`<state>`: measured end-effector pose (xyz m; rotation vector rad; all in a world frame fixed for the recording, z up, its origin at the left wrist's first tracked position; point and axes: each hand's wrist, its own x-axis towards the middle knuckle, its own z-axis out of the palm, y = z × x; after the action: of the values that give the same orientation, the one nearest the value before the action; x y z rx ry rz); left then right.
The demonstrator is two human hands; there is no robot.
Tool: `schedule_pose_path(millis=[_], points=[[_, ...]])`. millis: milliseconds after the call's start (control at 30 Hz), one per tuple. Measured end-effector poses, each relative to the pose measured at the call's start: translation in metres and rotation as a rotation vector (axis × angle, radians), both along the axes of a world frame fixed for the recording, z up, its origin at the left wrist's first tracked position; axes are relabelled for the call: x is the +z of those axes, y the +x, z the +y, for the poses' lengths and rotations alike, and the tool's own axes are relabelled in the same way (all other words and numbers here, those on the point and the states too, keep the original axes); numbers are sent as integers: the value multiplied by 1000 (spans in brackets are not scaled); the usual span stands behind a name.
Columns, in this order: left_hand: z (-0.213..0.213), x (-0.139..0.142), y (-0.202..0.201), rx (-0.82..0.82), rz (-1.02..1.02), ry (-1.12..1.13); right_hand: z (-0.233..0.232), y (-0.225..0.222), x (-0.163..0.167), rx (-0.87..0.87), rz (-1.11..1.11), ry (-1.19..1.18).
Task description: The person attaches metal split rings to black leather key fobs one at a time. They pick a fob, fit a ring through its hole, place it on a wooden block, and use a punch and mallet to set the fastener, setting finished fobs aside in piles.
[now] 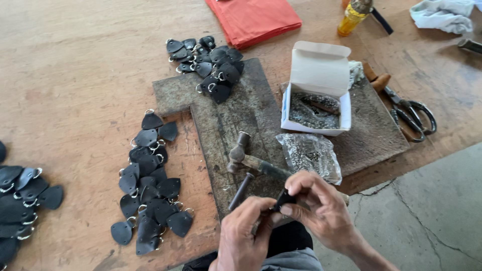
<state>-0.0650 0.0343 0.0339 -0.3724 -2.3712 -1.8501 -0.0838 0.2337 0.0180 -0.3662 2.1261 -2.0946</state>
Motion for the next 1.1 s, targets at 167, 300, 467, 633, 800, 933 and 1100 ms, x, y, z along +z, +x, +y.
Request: schedule_pose_path(millis=[167,300,467,633,800,933,1100], points=[[-4,-14,13,-66,-104,109,5,27,-14,-55,-115,-22],[-6,-21,19,-181,-353,264,15,31,-13,-42,-239,27],[-5,-24,17,-109,-185,96,13,29,-14,-55,-235,76],[-7,-21,15,-114,-118,40,8,25,-13,-69,-262,100],[-6,-19,15,-52,-140,86,4,23,-5,-41,-225,141],[-6,-21,14,-63,-210,100,-1,23,1,-36,-173,136],[-6,-24,15,-89,-173,71,-3,22,1,-62,-281,168]])
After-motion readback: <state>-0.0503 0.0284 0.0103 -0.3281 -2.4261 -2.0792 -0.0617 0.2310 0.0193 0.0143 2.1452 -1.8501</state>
